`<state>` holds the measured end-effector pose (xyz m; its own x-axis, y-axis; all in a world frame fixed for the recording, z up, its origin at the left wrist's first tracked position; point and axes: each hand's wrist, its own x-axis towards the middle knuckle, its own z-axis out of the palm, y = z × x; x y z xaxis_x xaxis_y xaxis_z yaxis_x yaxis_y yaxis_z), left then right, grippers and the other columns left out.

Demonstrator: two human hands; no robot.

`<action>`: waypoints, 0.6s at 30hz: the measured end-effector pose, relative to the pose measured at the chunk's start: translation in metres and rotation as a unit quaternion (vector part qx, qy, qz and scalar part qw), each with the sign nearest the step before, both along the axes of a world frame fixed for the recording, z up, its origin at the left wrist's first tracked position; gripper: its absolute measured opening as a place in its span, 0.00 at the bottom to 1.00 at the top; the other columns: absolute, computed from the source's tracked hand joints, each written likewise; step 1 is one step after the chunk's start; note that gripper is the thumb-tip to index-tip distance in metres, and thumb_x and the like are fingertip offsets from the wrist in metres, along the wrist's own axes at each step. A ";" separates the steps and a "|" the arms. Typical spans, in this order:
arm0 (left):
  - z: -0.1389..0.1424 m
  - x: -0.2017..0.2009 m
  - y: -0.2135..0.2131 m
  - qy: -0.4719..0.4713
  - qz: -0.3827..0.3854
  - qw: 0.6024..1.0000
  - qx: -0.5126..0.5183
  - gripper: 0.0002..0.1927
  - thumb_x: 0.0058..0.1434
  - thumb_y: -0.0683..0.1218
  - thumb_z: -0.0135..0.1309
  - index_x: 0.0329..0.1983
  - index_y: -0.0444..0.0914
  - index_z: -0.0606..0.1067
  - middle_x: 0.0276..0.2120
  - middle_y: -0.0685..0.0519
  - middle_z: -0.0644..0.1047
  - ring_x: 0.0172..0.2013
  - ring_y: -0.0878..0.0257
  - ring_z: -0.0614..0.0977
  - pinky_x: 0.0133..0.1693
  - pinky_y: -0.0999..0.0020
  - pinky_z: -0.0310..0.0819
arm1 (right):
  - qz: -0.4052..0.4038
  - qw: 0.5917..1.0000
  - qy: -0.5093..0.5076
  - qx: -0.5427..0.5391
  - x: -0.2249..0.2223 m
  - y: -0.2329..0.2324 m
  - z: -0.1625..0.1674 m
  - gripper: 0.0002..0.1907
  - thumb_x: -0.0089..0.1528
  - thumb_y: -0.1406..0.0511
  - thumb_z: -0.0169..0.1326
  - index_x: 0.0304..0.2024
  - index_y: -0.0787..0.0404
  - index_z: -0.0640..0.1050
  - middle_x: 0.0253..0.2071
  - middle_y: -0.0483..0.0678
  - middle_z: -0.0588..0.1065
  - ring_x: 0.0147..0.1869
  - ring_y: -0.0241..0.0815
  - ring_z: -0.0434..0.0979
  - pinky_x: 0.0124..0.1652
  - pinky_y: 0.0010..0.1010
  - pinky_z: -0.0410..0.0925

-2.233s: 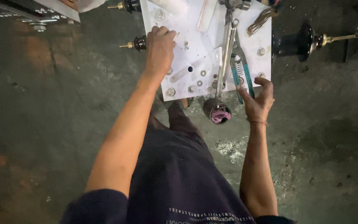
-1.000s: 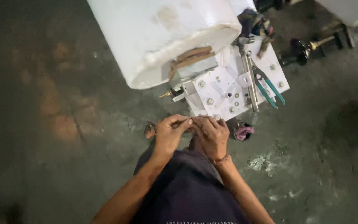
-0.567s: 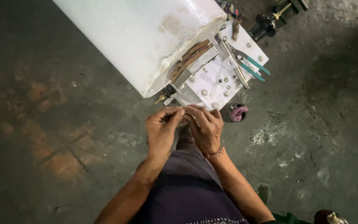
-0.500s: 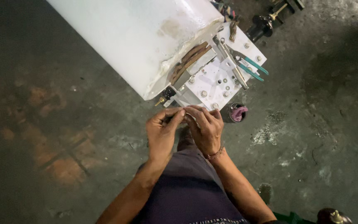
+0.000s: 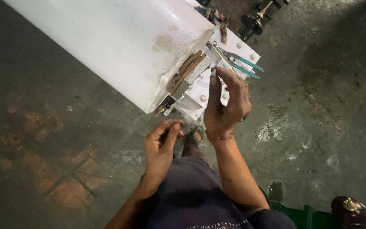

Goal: The person works on a white cylindrical machine housing mounted on a bolted plate in a workshop. They wipe parts with a cloth in a bucket, pick up small bolts and fittings, position a metal bracket against the housing, and use a spanner and pliers to tighten fasteners while another person assists by holding parts.

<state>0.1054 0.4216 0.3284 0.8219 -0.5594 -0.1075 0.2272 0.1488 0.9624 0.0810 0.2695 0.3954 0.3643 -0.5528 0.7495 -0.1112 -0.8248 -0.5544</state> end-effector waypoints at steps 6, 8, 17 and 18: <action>-0.007 0.006 0.014 0.010 -0.016 0.999 0.043 0.10 0.69 0.45 0.56 0.45 0.34 0.82 0.32 0.55 0.81 0.34 0.71 0.79 0.38 0.77 0.74 | -0.012 0.999 -0.014 0.030 0.014 0.009 0.001 0.08 0.70 0.75 0.58 0.51 0.63 0.78 0.48 0.50 0.80 0.51 0.42 0.80 0.50 0.30 0.74; -0.009 0.008 0.017 0.019 -0.021 0.998 0.064 0.11 0.68 0.46 0.56 0.45 0.34 0.82 0.32 0.55 0.82 0.33 0.71 0.80 0.38 0.76 0.75 | -0.022 0.999 -0.011 0.030 0.015 0.012 -0.001 0.08 0.71 0.75 0.58 0.52 0.63 0.78 0.48 0.49 0.80 0.51 0.42 0.80 0.50 0.30 0.74; -0.016 0.014 0.023 -0.001 -0.029 0.999 0.033 0.10 0.69 0.46 0.56 0.44 0.35 0.82 0.36 0.54 0.83 0.33 0.70 0.80 0.36 0.75 0.76 | -0.065 0.991 0.084 -0.087 0.009 0.005 0.012 0.02 0.73 0.68 0.57 0.48 0.59 0.77 0.46 0.45 0.80 0.46 0.36 0.78 0.51 0.32 0.61; -0.017 0.015 0.024 0.011 -0.033 0.999 0.034 0.10 0.69 0.46 0.55 0.44 0.35 0.82 0.37 0.55 0.83 0.33 0.71 0.80 0.37 0.75 0.76 | -0.059 0.989 0.102 -0.089 0.008 0.004 0.014 0.02 0.75 0.68 0.56 0.49 0.60 0.76 0.46 0.46 0.79 0.46 0.38 0.77 0.52 0.31 0.60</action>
<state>0.1207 0.4457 0.3117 0.7808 -0.6025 -0.1654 0.2561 0.0671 0.9643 0.0888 0.2737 0.4097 0.4580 -0.4664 0.7568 -0.3073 -0.8819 -0.3575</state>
